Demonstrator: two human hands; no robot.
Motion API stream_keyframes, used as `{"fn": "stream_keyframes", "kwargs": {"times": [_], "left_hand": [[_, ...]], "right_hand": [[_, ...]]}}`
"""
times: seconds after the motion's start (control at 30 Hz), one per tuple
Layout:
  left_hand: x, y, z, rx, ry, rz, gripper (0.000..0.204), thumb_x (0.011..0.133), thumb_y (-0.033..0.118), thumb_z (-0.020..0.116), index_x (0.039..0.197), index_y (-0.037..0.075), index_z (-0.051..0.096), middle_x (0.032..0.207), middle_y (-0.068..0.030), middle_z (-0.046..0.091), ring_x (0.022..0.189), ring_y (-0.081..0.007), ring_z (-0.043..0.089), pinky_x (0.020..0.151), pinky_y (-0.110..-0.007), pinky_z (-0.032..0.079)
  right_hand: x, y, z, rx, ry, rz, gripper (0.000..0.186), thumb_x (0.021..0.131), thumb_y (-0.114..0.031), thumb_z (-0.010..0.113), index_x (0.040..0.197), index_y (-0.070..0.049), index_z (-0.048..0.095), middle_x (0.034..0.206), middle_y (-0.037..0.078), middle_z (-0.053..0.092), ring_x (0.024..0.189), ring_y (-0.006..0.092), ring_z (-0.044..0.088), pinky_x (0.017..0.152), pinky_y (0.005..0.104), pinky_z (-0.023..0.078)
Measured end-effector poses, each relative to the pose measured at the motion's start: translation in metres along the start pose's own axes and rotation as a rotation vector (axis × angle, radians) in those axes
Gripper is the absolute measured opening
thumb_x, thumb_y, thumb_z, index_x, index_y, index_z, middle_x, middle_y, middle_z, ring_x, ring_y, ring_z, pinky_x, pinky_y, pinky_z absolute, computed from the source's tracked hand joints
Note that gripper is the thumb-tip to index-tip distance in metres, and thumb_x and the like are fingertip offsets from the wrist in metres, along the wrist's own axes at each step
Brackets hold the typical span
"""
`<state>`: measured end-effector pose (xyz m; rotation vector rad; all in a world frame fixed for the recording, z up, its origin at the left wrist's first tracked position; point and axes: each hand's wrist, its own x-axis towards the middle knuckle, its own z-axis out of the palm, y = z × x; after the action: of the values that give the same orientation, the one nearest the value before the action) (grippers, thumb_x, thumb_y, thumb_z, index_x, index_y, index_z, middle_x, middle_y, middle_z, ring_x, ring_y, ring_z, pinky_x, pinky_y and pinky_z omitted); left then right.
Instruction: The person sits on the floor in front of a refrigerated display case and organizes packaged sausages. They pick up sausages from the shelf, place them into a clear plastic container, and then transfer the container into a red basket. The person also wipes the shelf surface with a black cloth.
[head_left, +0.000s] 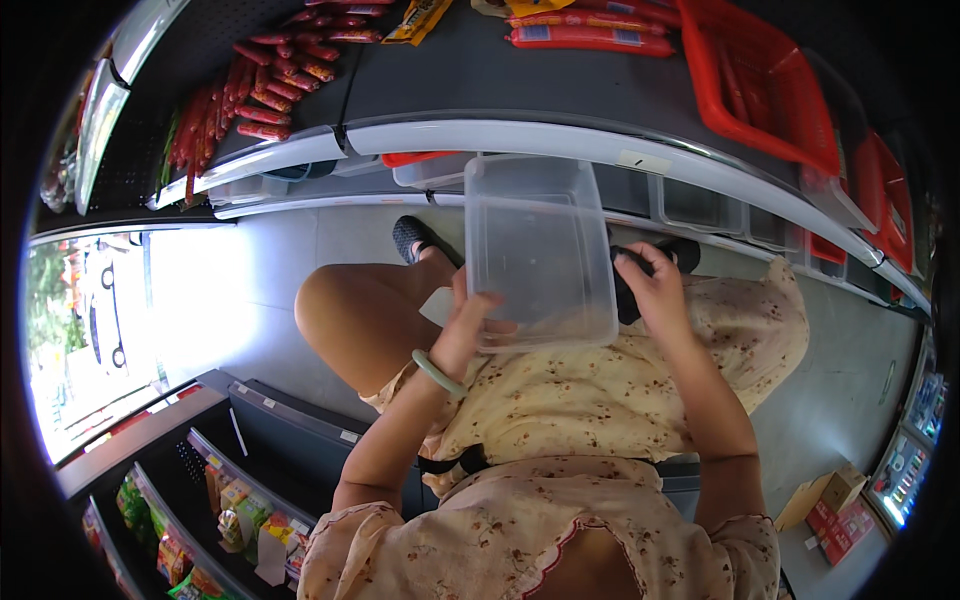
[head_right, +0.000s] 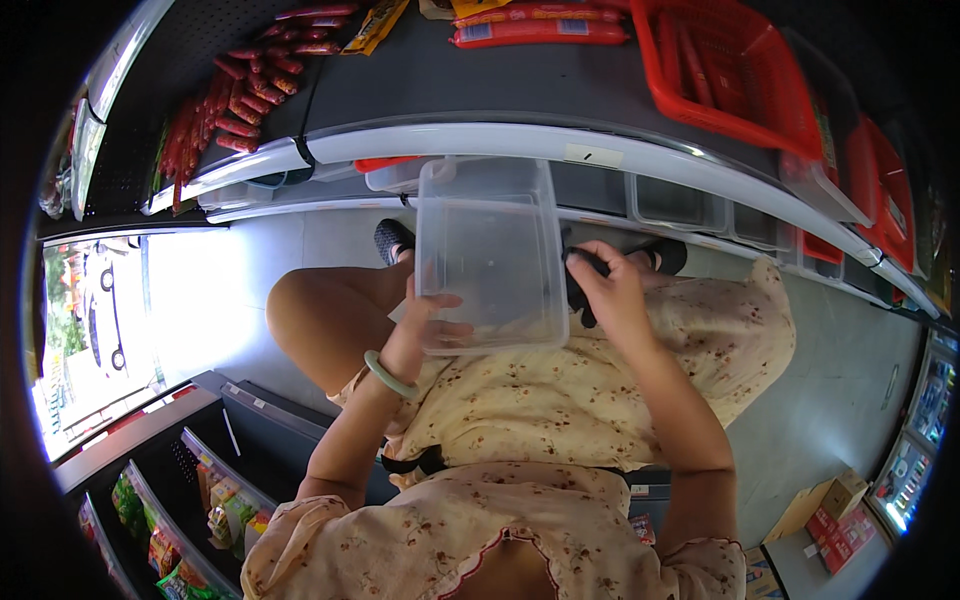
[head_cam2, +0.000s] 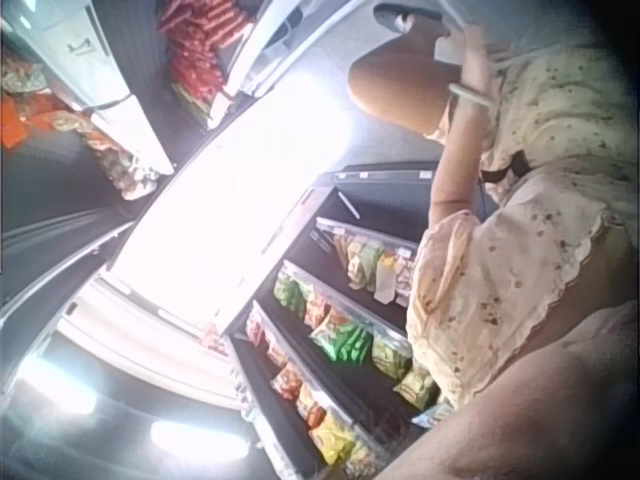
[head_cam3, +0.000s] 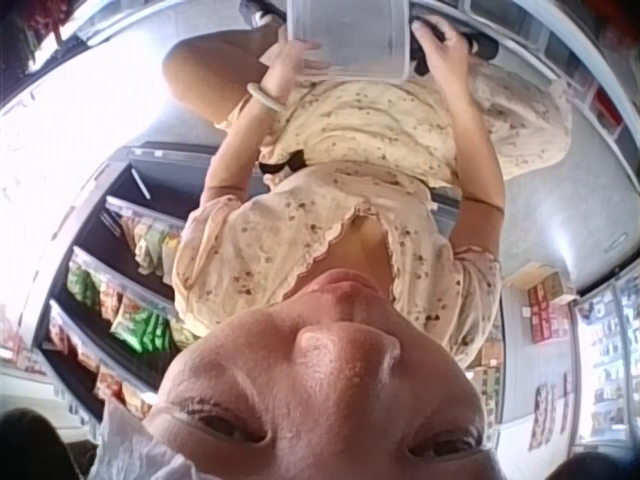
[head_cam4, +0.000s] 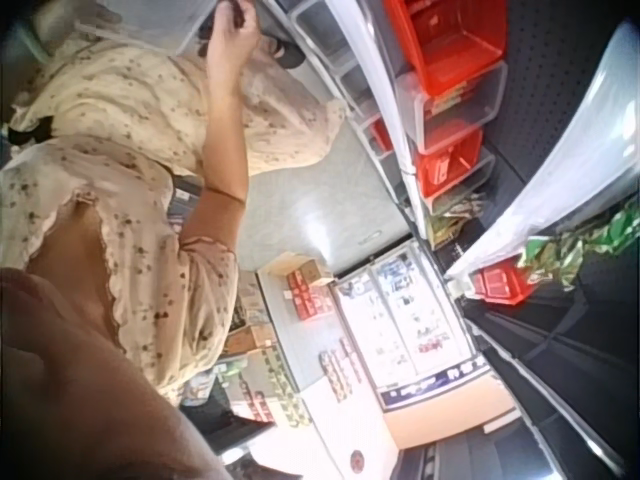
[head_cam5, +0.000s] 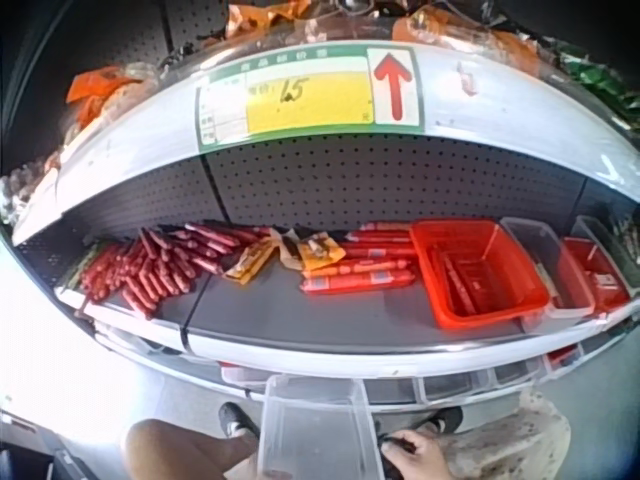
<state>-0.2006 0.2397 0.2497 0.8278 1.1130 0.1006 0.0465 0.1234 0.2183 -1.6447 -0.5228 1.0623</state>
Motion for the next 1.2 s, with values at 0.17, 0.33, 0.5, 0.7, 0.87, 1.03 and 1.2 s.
{"fn": "stream_keyframes", "kwargs": {"times": [0.17,0.33,0.5,0.7,0.87,1.03,1.2], "left_hand": [[-0.005,-0.036,0.01,0.468,-0.101,0.392,0.078,0.091,0.022,0.051,0.154,0.006,0.008,0.142,-0.0225,0.036,0.121,-0.0366,0.05,0.099,-0.041,0.044],[-0.037,-0.029,0.033,0.823,-0.092,0.351,0.084,0.09,0.024,0.056,0.157,0.011,0.007,0.145,-0.0268,0.033,0.13,-0.0412,0.04,0.106,-0.042,0.038],[-0.048,-0.012,0.049,0.907,-0.068,0.321,0.086,0.086,0.031,0.062,0.156,0.013,0.014,0.127,-0.0286,0.045,0.111,-0.0441,0.052,0.095,-0.045,0.045],[-0.047,-0.019,0.048,0.983,-0.018,0.435,0.087,0.085,0.037,0.06,0.156,0.017,0.015,0.123,-0.0255,0.048,0.102,-0.0446,0.059,0.087,-0.049,0.051],[-0.046,-0.017,0.05,0.99,-0.001,0.421,0.086,0.084,0.037,0.062,0.155,0.015,0.018,0.124,-0.0257,0.048,0.101,-0.0432,0.059,0.086,-0.047,0.051],[-0.023,-0.027,0.038,0.963,-0.028,0.33,0.085,0.084,0.04,0.061,0.154,0.015,0.02,0.127,-0.0254,0.049,0.089,-0.0361,0.065,0.086,-0.044,0.052],[-0.021,-0.025,0.032,0.851,-0.048,0.33,0.083,0.083,0.037,0.062,0.154,0.015,0.023,0.128,-0.0249,0.05,0.086,-0.0311,0.066,0.086,-0.04,0.05]], "right_hand": [[0.03,0.022,-0.011,0.254,0.314,-0.053,0.021,0.093,-0.019,0.066,0.1,0.0,0.063,0.091,0.001,0.063,0.085,0.0076,0.055,0.077,0.0215,0.044],[0.043,-0.011,-0.015,-0.208,0.41,-0.255,0.019,0.092,-0.02,0.069,0.092,-0.002,0.064,0.083,0.003,0.061,0.075,0.0128,0.056,0.07,0.0268,0.044],[0.037,-0.027,0.002,-0.374,0.369,-0.432,0.015,0.086,-0.014,0.072,0.092,-0.001,0.069,0.089,0.011,0.066,0.081,0.027,0.061,0.075,0.0331,0.048],[0.024,-0.028,-0.004,-0.585,0.312,-0.89,0.015,0.087,-0.01,0.069,0.098,-0.001,0.072,0.101,0.006,0.07,0.091,0.0256,0.057,0.083,0.0348,0.047],[0.006,-0.021,-0.005,-0.856,0.12,-1.126,0.022,0.078,-0.008,0.073,0.1,-0.007,0.074,0.115,0.002,0.067,0.088,0.0253,0.055,0.082,0.0367,0.047],[-0.038,-0.014,0.034,-0.537,-0.438,-1.098,0.033,0.079,-0.012,0.076,0.109,-0.002,0.066,0.112,0.008,0.061,0.09,0.0272,0.059,0.077,0.0351,0.051],[-0.023,0.005,0.025,-0.7,-0.234,-0.886,0.024,0.081,-0.01,0.072,0.102,-0.004,0.064,0.105,0.012,0.058,0.095,0.0326,0.06,0.079,0.0403,0.052]]}}
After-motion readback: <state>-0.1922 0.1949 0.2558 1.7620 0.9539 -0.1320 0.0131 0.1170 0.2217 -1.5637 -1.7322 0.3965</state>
